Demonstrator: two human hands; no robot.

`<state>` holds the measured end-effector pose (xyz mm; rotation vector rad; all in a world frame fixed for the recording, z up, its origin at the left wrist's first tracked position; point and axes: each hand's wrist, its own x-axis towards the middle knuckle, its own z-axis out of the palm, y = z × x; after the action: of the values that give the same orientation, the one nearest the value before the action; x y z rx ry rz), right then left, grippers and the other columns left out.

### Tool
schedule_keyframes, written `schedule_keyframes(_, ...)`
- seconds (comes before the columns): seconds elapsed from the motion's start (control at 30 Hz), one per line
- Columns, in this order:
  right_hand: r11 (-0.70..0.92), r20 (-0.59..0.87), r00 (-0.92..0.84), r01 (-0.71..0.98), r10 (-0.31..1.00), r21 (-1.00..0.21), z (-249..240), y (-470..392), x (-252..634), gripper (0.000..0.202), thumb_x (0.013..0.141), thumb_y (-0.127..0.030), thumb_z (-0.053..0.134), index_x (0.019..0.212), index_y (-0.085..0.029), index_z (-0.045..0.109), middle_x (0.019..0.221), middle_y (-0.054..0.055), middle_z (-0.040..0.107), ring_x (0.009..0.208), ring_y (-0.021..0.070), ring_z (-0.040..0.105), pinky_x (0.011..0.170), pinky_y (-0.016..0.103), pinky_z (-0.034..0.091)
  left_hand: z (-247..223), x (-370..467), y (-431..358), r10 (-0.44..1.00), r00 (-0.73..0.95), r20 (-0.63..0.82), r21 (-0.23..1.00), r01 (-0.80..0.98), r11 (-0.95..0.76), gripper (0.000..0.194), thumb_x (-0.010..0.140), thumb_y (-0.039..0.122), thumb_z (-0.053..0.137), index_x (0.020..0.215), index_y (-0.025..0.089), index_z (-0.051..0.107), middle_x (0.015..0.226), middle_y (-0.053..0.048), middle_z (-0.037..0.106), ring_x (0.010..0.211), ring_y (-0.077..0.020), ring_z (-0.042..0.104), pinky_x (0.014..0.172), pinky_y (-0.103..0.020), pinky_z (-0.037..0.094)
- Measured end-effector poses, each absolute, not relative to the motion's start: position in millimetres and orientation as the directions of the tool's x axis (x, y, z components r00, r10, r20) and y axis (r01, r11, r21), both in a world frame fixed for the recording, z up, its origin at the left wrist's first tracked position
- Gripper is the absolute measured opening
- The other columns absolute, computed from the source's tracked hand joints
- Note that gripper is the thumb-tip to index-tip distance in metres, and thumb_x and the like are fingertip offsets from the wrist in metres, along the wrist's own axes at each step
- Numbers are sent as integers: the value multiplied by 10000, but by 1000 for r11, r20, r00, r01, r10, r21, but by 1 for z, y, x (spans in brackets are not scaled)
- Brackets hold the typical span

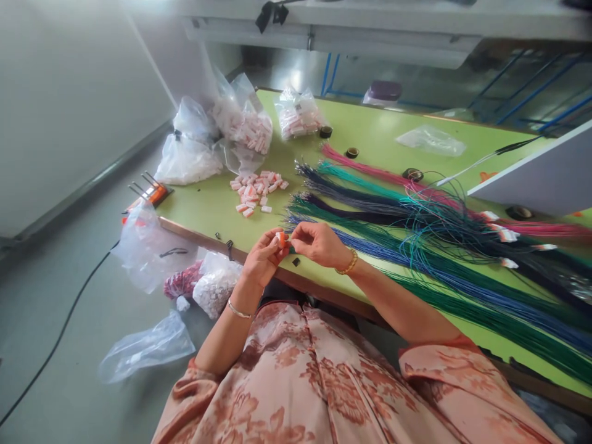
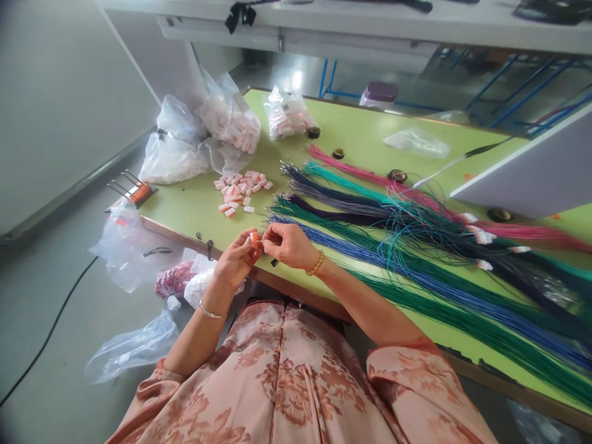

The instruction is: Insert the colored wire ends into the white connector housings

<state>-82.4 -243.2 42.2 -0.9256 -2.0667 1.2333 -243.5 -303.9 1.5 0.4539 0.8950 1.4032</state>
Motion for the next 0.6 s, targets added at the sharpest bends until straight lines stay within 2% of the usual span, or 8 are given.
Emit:
schedule_keyframes(0.1,373,138,-584,304,800,-877,40,-249,-79,108,746,-267,591,716,-164,590,638,-2,602,554,88,465,540,216,373,3,-240,-305,957,-57,-283,726,-665,175,273,714,262,788,955,197,677,862,-16,680,699,-92,626,654,-216,521)
schedule_keyframes(0.4,506,222,-585,379,780,-775,40,-255,-72,58,748,-209,563,700,-180,577,642,3,601,575,103,468,575,233,367,2,-237,-304,958,-64,-280,760,-625,181,269,702,276,801,926,190,679,843,-14,669,688,-89,593,698,-240,506)
schedule_keyframes(0.6,617,298,-614,407,731,-674,34,-258,-74,84,780,-196,525,696,-200,530,670,22,593,611,125,491,621,250,373,2,-223,-304,951,-156,-266,797,-590,126,318,639,296,853,878,168,686,790,-5,682,656,-78,593,644,-216,478)
